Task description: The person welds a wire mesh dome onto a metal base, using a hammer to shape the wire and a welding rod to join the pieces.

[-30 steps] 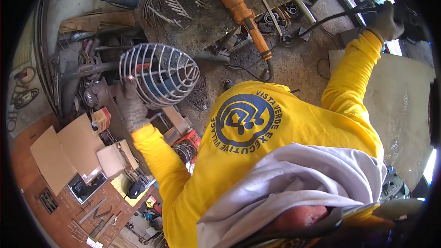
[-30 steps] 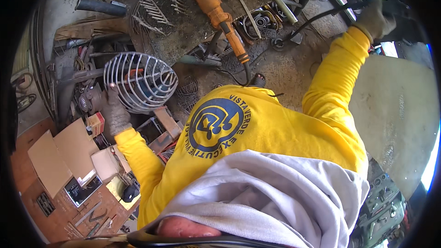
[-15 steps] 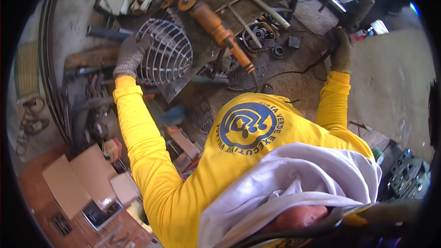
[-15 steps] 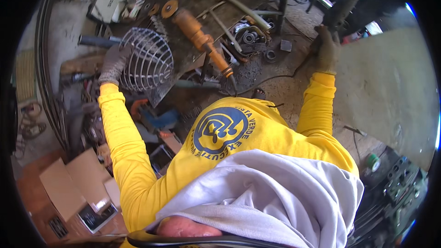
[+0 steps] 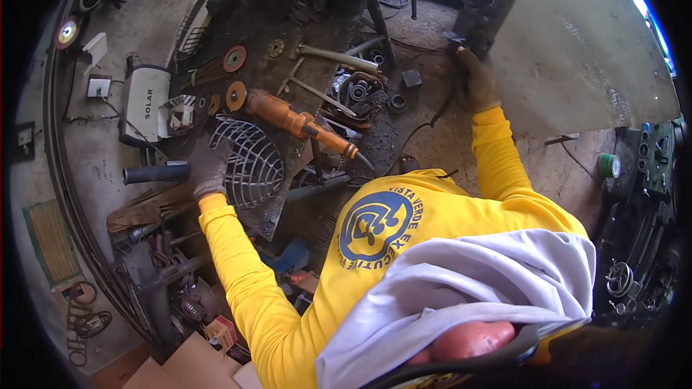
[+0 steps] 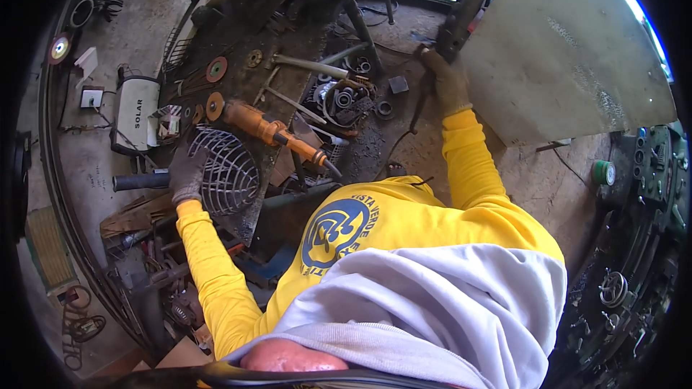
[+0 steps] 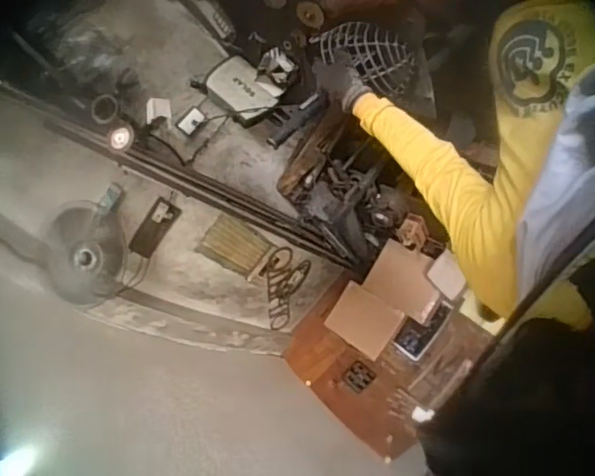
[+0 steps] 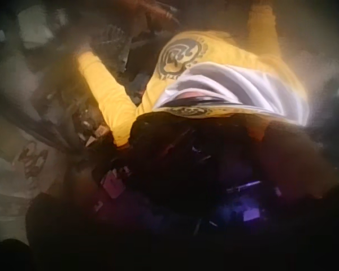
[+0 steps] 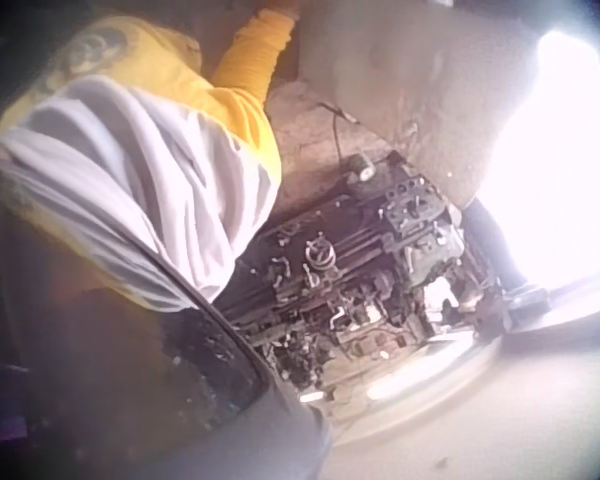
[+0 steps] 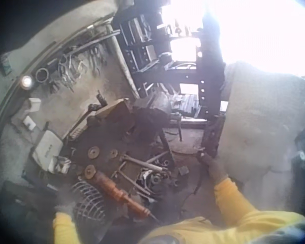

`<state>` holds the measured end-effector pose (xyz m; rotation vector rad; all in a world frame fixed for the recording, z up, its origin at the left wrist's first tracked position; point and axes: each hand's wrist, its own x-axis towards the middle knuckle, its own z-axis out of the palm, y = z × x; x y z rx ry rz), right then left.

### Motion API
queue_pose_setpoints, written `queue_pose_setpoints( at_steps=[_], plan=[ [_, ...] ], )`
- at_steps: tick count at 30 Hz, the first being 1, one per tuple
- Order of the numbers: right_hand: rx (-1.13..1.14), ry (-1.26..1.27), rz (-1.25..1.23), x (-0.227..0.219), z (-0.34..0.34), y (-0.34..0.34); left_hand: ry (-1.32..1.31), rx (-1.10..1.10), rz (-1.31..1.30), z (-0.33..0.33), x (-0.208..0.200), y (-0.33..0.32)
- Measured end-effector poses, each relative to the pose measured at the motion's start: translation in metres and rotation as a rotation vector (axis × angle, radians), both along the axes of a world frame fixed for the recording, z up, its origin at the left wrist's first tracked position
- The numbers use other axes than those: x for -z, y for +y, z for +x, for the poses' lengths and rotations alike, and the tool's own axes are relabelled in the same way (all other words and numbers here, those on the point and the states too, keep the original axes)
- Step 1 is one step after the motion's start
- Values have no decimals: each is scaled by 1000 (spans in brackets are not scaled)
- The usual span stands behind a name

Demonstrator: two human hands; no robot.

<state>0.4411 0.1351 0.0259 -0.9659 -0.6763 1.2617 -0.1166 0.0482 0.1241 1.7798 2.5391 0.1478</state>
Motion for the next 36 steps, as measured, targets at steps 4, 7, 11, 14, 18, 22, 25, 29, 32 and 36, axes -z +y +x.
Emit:
queue_pose_setpoints(
  at_steps=[4, 7, 11, 14, 18, 22, 25, 29, 32, 36],
  plan=[
    [145, -397, -78, 4, 10, -18, 171, -17, -5, 14, 2, 7],
    [251, -604, -58, -1, 20, -29, 208, 40, 80, 18, 9, 13],
    [126, -757, -269, -35, -6, -50, 266, 94, 287, -7, 27, -19],
    [262, -939, -229, -37, 5, -67, -9, 156, 454, 32, 12, -27],
    [209, -720, -179, -40, 26, -77, -296, 413, 588, 150, -48, -63],
    [297, -850, 152, -1, 29, -51, -870, 918, 802, 215, -54, -70],
    [83, -455, 78, 7, 49, -41, -1484, 1326, 450, 248, -85, -80],
    [28, -143, 49, -1, 32, -24, -1851, 1307, 61, 277, -77, -75],
    [-161, -140, -253, 43, 67, -2, -2037, 1229, -107, 308, -58, -52],
    [-206, -232, -362, 91, 94, 28, -2147, 1097, -217, 356, -49, -13]
  ],
)
